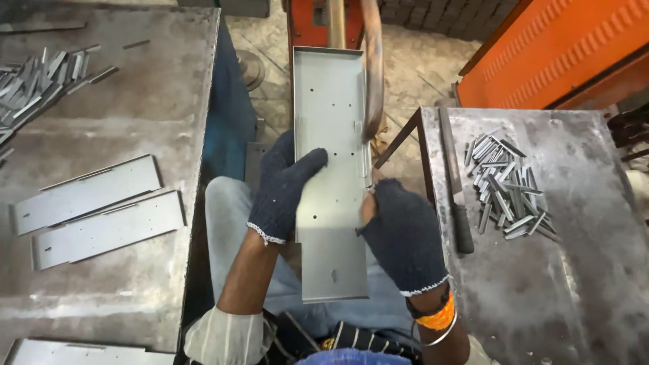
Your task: The person sits at a metal workbench holding folded sheet metal parts on their lap and files the cut edges with a small hand file. They place each finished part on the table, stack the completed pieces, and pick up the next part, repeating the filing cycle.
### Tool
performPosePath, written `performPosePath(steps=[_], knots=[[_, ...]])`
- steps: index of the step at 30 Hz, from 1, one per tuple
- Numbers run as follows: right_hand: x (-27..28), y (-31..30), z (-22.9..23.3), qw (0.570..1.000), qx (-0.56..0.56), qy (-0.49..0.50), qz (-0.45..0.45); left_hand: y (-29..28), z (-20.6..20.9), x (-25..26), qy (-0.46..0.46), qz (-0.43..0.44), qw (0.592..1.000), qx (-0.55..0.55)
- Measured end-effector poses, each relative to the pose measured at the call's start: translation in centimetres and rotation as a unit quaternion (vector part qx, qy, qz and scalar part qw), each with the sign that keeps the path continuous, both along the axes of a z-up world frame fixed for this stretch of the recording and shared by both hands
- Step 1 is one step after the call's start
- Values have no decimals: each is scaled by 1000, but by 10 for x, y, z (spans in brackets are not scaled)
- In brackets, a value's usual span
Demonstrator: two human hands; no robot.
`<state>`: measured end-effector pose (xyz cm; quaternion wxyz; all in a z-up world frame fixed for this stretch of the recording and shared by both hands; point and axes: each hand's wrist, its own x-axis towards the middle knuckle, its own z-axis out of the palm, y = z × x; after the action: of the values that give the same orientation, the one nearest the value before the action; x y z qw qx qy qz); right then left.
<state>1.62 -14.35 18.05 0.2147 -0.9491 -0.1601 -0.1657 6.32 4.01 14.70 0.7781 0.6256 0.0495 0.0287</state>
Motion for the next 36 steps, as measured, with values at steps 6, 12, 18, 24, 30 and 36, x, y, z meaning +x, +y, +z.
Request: performPosePath(steps=[6, 12, 18, 24, 30, 36], knots=[[4, 36, -6, 998, 36, 45, -27, 27, -25, -30, -52, 68, 995, 43], [-8, 76, -69, 966, -87, 124, 211, 89, -94, -102, 36, 317, 943, 98], [-44, 103, -97, 890, 49, 260, 371, 195, -207, -248, 194, 526, 825, 69], [-48, 113, -96, 861, 47, 321, 392, 272, -255, -411, 159, 511, 754, 380], [-43, 112, -102, 874, 57, 300, 378, 271, -226, -404, 269, 673, 477, 498], [-40, 112, -91, 879, 49, 346, 325, 253, -234, -276, 145, 535, 624, 551]])
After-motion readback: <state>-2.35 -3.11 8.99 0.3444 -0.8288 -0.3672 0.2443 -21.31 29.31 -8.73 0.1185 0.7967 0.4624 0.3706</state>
